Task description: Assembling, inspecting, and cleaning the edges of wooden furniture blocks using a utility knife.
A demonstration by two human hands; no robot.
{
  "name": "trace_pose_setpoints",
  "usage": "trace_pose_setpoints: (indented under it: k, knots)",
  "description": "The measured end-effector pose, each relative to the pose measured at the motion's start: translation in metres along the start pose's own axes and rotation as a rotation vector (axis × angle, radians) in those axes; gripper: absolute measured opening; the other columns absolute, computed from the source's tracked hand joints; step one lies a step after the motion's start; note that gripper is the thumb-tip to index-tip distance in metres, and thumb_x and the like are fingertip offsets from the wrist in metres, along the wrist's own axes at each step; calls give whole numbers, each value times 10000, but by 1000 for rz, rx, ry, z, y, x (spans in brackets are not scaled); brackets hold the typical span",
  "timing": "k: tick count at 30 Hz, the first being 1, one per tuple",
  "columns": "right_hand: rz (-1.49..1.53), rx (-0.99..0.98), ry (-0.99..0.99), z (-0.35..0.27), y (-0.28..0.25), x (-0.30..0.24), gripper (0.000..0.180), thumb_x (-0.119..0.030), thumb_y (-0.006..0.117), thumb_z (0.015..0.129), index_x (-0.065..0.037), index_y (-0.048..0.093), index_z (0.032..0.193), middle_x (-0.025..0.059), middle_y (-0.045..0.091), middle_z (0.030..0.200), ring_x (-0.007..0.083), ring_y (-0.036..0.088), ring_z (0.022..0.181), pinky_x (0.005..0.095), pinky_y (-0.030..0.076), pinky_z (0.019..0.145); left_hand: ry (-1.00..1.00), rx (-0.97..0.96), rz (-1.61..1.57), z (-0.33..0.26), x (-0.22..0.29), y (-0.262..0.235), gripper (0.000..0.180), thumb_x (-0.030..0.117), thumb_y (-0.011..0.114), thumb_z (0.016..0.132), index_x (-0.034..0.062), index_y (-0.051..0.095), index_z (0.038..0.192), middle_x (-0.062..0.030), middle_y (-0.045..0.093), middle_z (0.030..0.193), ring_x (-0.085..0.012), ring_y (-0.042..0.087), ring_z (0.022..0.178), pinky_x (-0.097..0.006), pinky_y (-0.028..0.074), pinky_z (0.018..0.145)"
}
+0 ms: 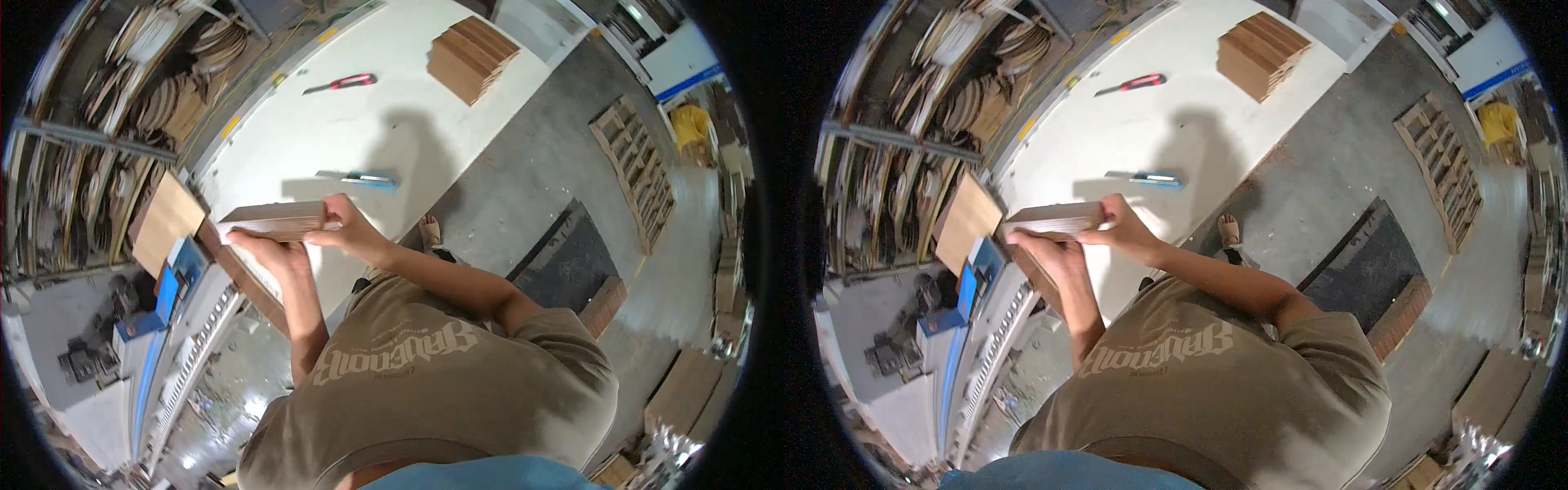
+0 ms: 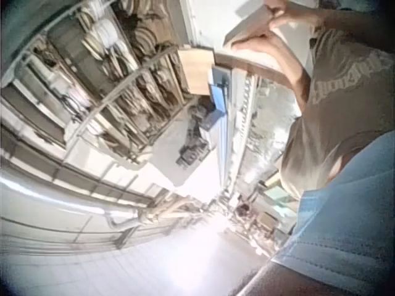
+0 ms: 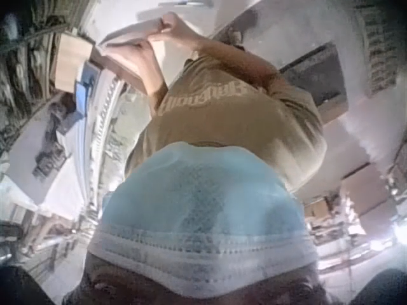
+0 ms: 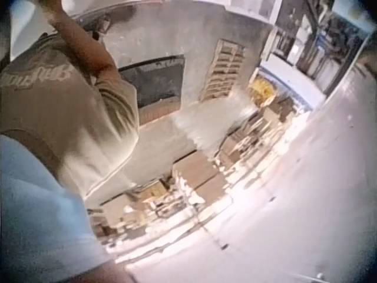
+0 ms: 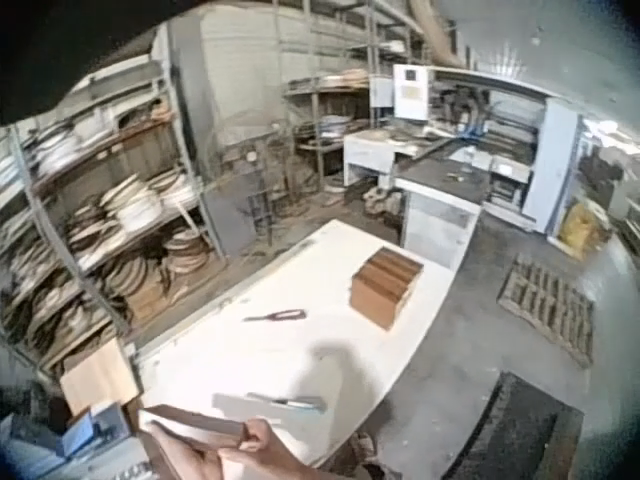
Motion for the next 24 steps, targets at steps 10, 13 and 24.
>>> trace_pose_setpoints:
  k: [10, 13, 24]
  knots:
    - [446, 592, 34, 28, -289, 16, 153, -184, 735, 865, -93, 663, 966, 24, 637, 872, 158, 620, 798, 299, 527, 784, -628, -493, 325, 29, -302, 181, 837, 773, 469, 929, 69, 501, 1382, -95, 608, 1297, -230, 591, 1140, -395, 496, 919]
    - [473, 685, 77, 50, -374, 37, 210, -244, 762, 867, -101, 680, 997, -1, 607, 844, 141, 611, 787, 267, 528, 778, -798, -550, 343, 35, -394, 232, 760, 738, 488, 943, 54, 558, 1267, -112, 635, 1143, -220, 632, 953, -350, 564, 807]
    - [501, 939, 266, 82, -461, 77, 159, -255, 768, 864, -138, 679, 925, -41, 468, 754, 79, 458, 707, 205, 447, 671, -632, -184, 349, 41, -486, 278, 333, 210, 405, 1040, -20, 621, 1144, -153, 664, 1032, -281, 634, 899, -409, 541, 774]
Point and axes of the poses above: each hand's wrist, its own z-axis towards the middle knuckle, its own y-axis out of the palm, x = y × z, the point moved 10 cm from there along z, towards the middle knuckle
